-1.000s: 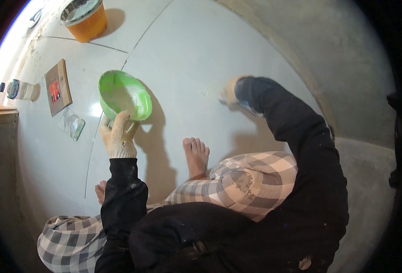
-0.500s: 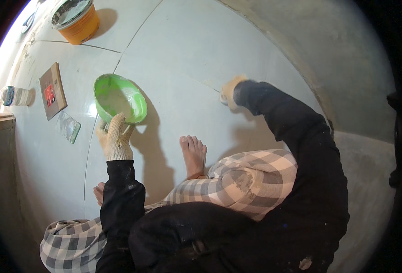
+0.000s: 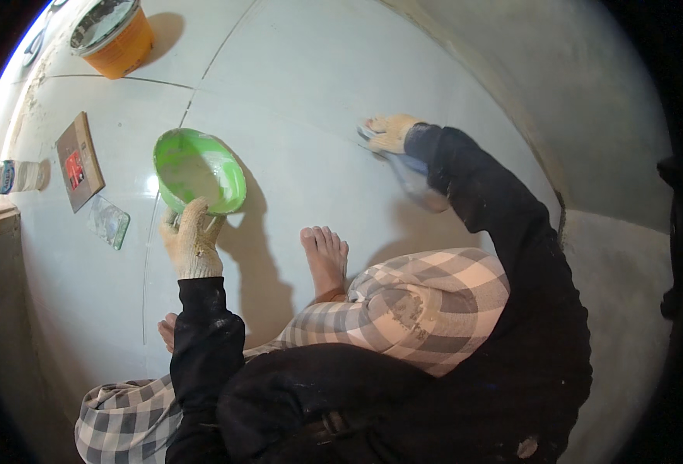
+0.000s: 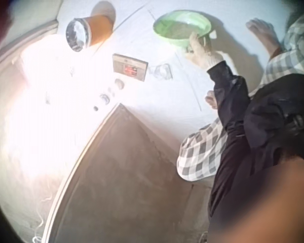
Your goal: The person scoops white grout from a green bowl and applies it into the gaps between floor tiles using a small rubber float. They repeatedly smooth the grout along the tile seams and wipe excess material from the tile surfaces.
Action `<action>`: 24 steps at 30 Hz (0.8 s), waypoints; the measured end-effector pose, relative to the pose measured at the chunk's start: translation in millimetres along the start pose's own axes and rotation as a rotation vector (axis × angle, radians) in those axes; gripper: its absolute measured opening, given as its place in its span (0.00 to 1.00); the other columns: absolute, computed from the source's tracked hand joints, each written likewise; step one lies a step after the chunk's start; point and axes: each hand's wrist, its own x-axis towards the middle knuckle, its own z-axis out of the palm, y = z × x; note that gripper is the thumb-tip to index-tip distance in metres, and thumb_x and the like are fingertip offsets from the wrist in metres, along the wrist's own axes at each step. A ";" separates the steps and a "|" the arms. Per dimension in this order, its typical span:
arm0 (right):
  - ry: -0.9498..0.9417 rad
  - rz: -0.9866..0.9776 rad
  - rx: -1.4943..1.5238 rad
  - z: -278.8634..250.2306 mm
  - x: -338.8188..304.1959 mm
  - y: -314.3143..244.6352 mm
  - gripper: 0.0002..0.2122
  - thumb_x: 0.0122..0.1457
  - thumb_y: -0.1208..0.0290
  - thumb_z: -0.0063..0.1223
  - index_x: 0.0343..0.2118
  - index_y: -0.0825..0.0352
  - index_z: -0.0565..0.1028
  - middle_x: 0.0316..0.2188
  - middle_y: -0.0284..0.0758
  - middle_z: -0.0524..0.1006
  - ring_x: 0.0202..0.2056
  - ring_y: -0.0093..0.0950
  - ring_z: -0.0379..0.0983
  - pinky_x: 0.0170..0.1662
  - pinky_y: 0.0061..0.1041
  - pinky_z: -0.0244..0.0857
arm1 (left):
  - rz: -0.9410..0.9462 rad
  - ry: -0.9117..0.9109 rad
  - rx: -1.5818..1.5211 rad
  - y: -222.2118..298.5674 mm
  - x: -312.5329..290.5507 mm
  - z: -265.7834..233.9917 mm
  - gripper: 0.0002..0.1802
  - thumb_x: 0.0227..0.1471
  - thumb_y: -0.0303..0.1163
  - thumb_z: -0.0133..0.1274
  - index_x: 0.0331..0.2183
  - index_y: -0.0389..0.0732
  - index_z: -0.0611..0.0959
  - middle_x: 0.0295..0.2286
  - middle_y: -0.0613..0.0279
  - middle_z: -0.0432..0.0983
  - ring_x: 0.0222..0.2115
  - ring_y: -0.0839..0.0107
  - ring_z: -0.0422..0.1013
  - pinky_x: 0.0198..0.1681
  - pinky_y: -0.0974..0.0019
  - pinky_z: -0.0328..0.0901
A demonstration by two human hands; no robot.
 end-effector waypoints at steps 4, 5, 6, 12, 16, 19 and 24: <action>-0.094 0.173 0.062 48.5 -21.1 -35.7 0.35 0.56 0.58 0.52 0.67 0.58 0.60 0.71 0.43 0.47 0.64 0.47 0.61 0.65 0.40 0.60 | -0.041 -0.028 -0.007 -1.4 -1.3 -0.1 0.17 0.52 0.30 0.59 0.44 0.34 0.77 0.42 0.56 0.74 0.41 0.61 0.74 0.43 0.54 0.76; -0.094 0.123 -0.042 51.9 -24.7 -31.8 0.33 0.54 0.59 0.54 0.65 0.59 0.64 0.69 0.46 0.52 0.59 0.47 0.66 0.61 0.40 0.63 | -0.044 -0.032 -0.007 -0.7 -2.4 0.4 0.17 0.52 0.30 0.59 0.44 0.34 0.77 0.42 0.56 0.74 0.41 0.62 0.74 0.44 0.54 0.76; -0.132 0.037 -0.098 54.1 -29.2 -26.1 0.31 0.52 0.59 0.56 0.62 0.60 0.68 0.67 0.48 0.56 0.54 0.47 0.71 0.58 0.40 0.66 | -0.024 -0.060 -0.023 1.0 -2.1 0.7 0.17 0.52 0.30 0.59 0.44 0.34 0.77 0.41 0.56 0.73 0.41 0.62 0.74 0.44 0.54 0.76; -0.355 -0.101 -0.420 14.6 -2.0 -1.0 0.14 0.41 0.69 0.63 0.35 0.59 0.85 0.35 0.43 0.83 0.42 0.37 0.80 0.43 0.39 0.73 | 0.069 -0.066 0.020 7.3 -2.7 -1.2 0.19 0.53 0.30 0.58 0.46 0.35 0.76 0.42 0.57 0.73 0.43 0.62 0.73 0.44 0.53 0.76; 0.295 -0.438 -0.204 5.7 20.7 -28.6 0.14 0.48 0.69 0.62 0.39 0.61 0.80 0.36 0.41 0.82 0.38 0.41 0.81 0.39 0.41 0.75 | -0.005 -0.046 0.038 4.1 -4.1 0.3 0.18 0.53 0.30 0.58 0.45 0.34 0.77 0.43 0.56 0.74 0.44 0.62 0.73 0.44 0.54 0.76; 0.059 -0.294 -0.414 17.6 -2.9 -36.4 0.18 0.44 0.74 0.67 0.41 0.66 0.79 0.35 0.43 0.82 0.38 0.38 0.82 0.37 0.40 0.75 | -0.046 -0.066 -0.014 4.6 -8.2 0.6 0.18 0.53 0.29 0.58 0.45 0.33 0.77 0.43 0.55 0.74 0.44 0.62 0.73 0.44 0.55 0.75; -0.220 -0.202 -0.692 16.4 -34.7 -25.2 0.19 0.44 0.69 0.62 0.43 0.51 0.81 0.52 0.37 0.76 0.42 0.39 0.80 0.40 0.41 0.73 | 0.027 -0.073 0.039 7.5 -11.1 -0.3 0.19 0.52 0.29 0.58 0.45 0.31 0.77 0.43 0.55 0.75 0.44 0.62 0.74 0.44 0.54 0.76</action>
